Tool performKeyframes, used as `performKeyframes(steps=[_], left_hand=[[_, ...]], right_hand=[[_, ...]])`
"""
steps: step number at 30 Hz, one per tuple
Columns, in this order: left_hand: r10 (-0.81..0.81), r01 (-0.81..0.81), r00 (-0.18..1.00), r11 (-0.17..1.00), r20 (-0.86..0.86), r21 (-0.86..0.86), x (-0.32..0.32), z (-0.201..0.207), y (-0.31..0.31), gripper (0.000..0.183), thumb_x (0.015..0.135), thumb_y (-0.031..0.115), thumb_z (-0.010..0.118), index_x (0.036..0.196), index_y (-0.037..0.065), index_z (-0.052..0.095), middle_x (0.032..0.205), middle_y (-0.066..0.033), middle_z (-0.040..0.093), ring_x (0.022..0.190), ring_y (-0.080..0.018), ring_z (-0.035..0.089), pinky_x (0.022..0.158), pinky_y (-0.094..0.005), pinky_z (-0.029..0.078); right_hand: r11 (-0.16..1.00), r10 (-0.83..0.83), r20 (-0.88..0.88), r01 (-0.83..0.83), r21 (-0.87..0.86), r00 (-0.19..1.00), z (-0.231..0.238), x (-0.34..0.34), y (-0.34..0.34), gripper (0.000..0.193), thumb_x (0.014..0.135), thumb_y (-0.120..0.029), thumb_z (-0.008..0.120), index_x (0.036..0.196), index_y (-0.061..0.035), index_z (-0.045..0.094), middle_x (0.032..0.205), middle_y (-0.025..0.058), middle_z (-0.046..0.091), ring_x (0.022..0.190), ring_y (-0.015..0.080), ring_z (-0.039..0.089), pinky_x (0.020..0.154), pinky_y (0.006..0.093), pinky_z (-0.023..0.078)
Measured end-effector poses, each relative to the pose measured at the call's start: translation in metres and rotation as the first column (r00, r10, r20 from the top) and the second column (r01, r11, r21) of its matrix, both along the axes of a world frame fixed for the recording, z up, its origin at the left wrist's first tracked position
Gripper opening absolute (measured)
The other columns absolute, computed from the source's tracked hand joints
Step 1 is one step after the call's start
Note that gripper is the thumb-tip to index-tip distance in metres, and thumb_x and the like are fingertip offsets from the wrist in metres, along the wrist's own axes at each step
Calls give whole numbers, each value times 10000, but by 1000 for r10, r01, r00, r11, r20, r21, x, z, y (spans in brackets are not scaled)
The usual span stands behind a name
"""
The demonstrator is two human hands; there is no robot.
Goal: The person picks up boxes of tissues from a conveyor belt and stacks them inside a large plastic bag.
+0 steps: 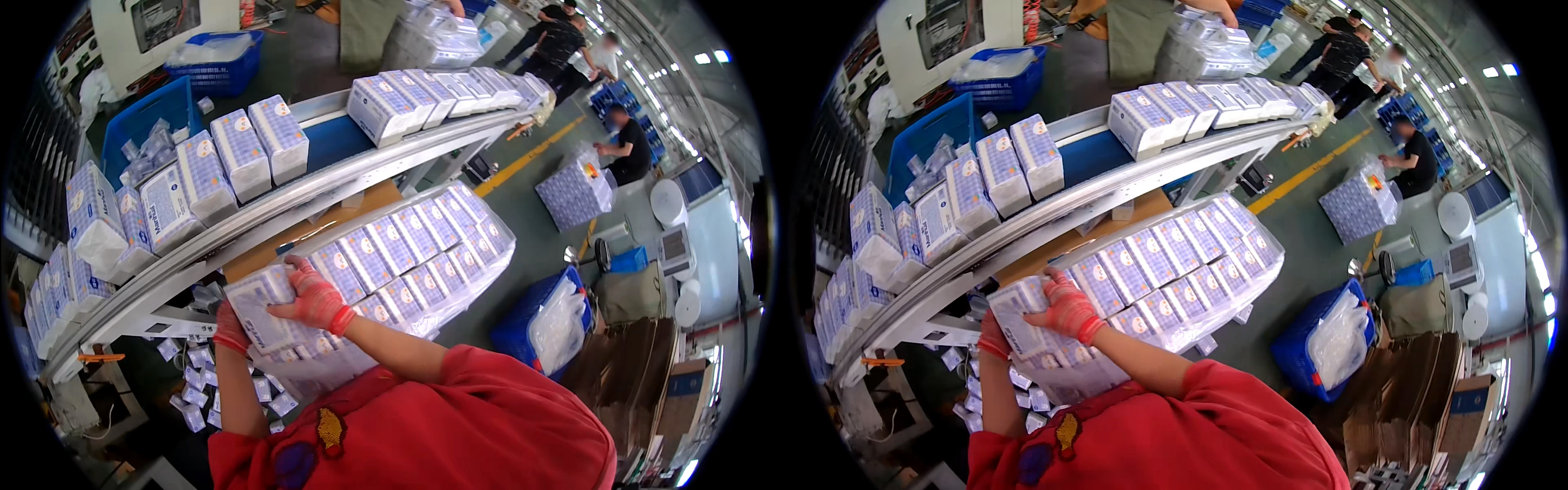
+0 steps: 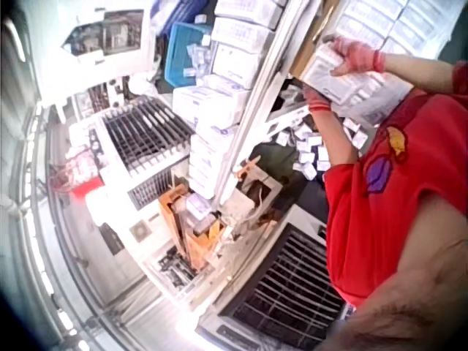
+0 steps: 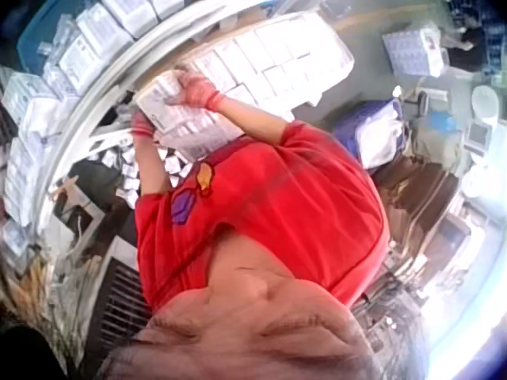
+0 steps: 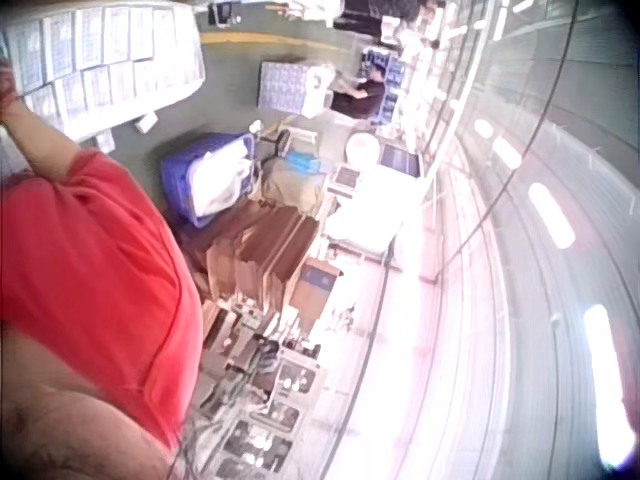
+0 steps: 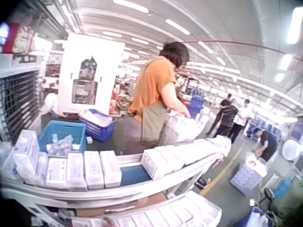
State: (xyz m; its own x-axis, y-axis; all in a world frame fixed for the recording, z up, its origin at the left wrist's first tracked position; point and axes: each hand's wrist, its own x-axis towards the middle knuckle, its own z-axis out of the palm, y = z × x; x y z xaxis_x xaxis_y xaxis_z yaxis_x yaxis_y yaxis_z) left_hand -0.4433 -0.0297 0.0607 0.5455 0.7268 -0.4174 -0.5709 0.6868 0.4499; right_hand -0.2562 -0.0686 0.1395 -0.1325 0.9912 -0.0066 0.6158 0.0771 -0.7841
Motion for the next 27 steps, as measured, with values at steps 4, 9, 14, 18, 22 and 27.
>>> performKeyframes(steps=[4,9,14,18,22,27], left_hand=[[183,278,686,829,-704,486,-27,4,16,313,772,225,495,1004,23,552,941,-101,602,849,-260,575,748,-349,449],[270,823,389,328,-881,464,-44,-17,-7,388,715,230,568,1040,22,524,1023,-160,559,982,-265,512,844,-323,388],[274,302,602,792,-750,531,-19,-23,-1,190,760,107,505,836,-36,605,712,-81,623,649,-142,566,617,-260,438],[306,-3,651,916,-694,401,-18,18,-5,223,688,38,540,898,-21,590,798,-120,616,701,-153,563,653,-254,436],[664,-2,362,702,-654,712,0,31,-16,274,656,16,559,930,6,560,860,-133,594,765,-197,562,699,-266,433],[859,338,110,441,-500,831,3,56,-21,390,641,-33,511,977,155,569,875,-145,506,792,-286,524,713,-324,422]], right_hand=[[975,-135,220,169,-145,966,26,-21,-7,649,562,-444,646,1013,4,513,1244,221,313,1050,361,409,890,367,350],[992,-125,263,128,5,957,20,-26,-12,613,562,-436,657,930,38,534,1190,274,348,1054,358,420,887,349,360],[990,-130,345,141,-8,930,24,-24,-12,642,557,-442,662,969,32,527,1172,232,379,1014,335,452,869,356,373],[977,-69,426,148,-156,902,43,-26,-8,702,565,-480,651,1031,25,505,1207,182,372,1020,328,453,866,352,375],[950,29,507,134,-281,861,53,-35,-2,713,591,-512,617,1054,18,505,1267,152,310,1102,339,374,921,416,300],[973,95,646,66,-221,758,57,-46,-10,714,600,-538,594,1053,9,514,1316,167,214,1190,366,235,959,505,177]])
